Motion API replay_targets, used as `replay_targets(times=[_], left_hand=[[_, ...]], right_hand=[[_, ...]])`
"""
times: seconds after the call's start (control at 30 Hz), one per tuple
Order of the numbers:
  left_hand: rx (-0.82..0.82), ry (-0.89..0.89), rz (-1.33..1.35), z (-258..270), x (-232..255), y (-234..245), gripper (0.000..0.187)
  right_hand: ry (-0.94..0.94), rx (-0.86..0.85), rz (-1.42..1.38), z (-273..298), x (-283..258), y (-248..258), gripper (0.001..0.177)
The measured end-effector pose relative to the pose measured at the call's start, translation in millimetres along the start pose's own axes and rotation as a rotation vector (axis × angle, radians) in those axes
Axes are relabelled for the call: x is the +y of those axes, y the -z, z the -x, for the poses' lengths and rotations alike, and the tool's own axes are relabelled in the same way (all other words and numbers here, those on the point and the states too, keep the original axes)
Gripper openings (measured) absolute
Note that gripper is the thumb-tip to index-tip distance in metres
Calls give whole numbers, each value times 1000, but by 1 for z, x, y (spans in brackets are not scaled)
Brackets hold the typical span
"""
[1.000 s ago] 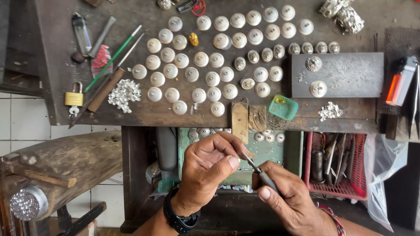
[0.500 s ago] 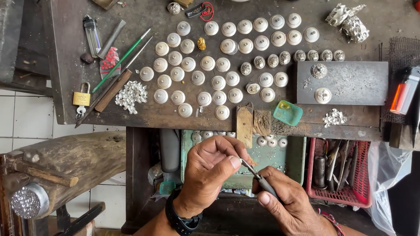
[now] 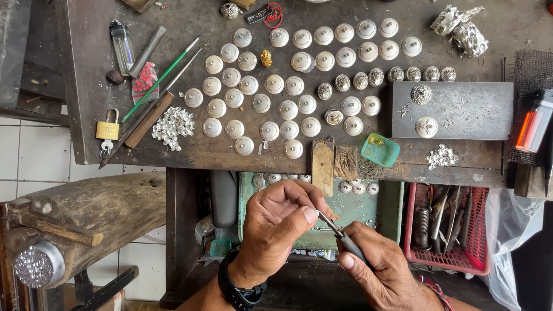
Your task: Attaching small silver jump rings to white circular jewelry components using pliers.
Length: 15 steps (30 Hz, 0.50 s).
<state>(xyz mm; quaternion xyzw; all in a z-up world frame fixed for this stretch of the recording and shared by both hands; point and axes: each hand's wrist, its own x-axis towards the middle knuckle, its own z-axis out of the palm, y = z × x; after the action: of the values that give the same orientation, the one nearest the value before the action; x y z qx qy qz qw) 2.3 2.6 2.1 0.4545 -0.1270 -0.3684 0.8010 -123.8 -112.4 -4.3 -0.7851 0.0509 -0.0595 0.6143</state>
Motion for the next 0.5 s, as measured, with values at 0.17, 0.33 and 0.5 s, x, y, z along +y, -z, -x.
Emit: replay_targets(times=[0.17,0.33,0.5], left_hand=[[2,8,5,0,-1,0,6],[2,10,5,0,0,-1,7],[-7,23,27,1,3,-3,5]], right_hand=[[26,-8,30,2,4,0,30],[51,30,79,4,6,-1,28],[75,90,78,4,2,-1,27]])
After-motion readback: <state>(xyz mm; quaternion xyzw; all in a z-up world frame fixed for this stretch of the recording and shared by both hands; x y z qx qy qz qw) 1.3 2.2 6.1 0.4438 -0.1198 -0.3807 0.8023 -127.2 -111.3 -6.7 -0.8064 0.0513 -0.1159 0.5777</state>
